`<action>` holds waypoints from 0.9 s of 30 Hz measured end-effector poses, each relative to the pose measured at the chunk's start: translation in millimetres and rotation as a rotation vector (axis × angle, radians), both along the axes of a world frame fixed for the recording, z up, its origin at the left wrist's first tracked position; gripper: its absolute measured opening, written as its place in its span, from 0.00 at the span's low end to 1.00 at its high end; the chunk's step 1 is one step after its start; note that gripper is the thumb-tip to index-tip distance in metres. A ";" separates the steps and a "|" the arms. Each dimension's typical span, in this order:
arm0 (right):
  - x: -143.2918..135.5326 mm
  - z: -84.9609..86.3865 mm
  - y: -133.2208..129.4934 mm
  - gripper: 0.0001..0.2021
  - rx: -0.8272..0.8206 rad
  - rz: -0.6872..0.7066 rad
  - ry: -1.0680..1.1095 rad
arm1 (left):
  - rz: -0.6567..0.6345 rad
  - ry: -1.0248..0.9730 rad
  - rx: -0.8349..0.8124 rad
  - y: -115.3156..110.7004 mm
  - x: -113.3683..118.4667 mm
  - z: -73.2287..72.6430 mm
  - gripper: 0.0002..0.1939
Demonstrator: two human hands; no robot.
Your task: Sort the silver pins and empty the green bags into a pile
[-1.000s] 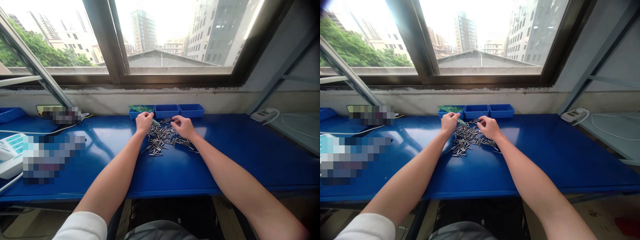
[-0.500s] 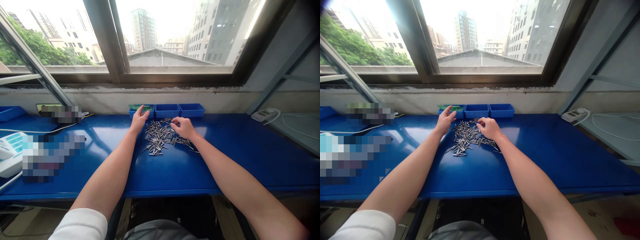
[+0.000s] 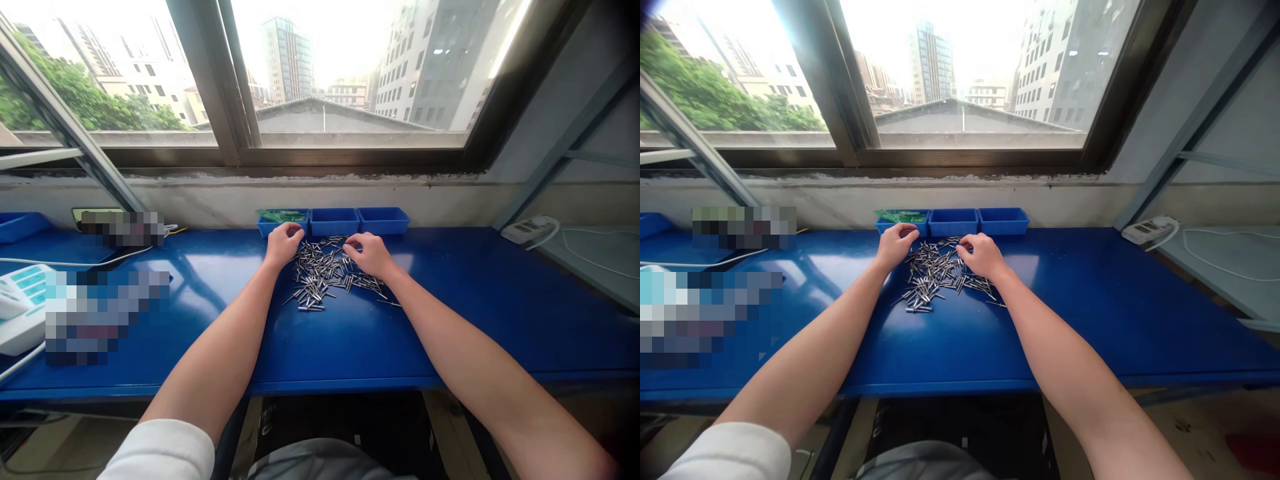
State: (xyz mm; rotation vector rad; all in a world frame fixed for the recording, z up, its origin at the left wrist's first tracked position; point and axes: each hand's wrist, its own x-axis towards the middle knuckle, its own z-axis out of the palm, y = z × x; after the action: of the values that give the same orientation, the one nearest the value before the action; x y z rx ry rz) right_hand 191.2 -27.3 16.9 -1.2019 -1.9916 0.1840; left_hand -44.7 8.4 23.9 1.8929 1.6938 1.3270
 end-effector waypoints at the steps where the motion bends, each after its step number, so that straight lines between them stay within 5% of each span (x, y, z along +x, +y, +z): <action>1: 0.7 1.8 -0.9 0.09 0.011 -0.014 0.014 | -0.003 0.024 0.018 -2.9 2.3 2.8 0.14; 7: 17.7 36.7 -4.5 0.17 0.025 -0.140 0.248 | -0.200 0.331 -0.005 -22.2 9.6 27.1 0.27; 12: 44.4 62.4 -30.5 0.26 -0.161 -0.073 0.223 | -0.405 0.664 -0.127 -60.6 -16.2 33.9 0.47; 17: 66.4 31.8 -96.2 0.46 -0.413 -0.057 -0.205 | -0.471 0.807 -0.177 -112.0 -47.7 13.5 0.55; 20: 63.1 4.3 -120.3 0.53 -0.494 -0.063 -0.430 | -0.475 0.830 -0.227 -121.6 -51.4 -1.5 0.60; 23: 47.6 -10.3 -111.7 0.49 -0.491 -0.083 -0.556 | -0.429 0.827 -0.286 -109.0 -43.5 -10.5 0.63; 27: 24.1 -10.7 -63.8 0.51 -0.486 -0.154 -0.511 | -0.373 0.799 -0.317 -73.5 -24.4 -13.8 0.68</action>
State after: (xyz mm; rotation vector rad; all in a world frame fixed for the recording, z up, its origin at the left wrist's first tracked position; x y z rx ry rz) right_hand 215.3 -91.2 6.2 -1.8530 -2.3529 0.3206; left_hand -69.1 -65.0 10.1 2.5269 1.5784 0.1298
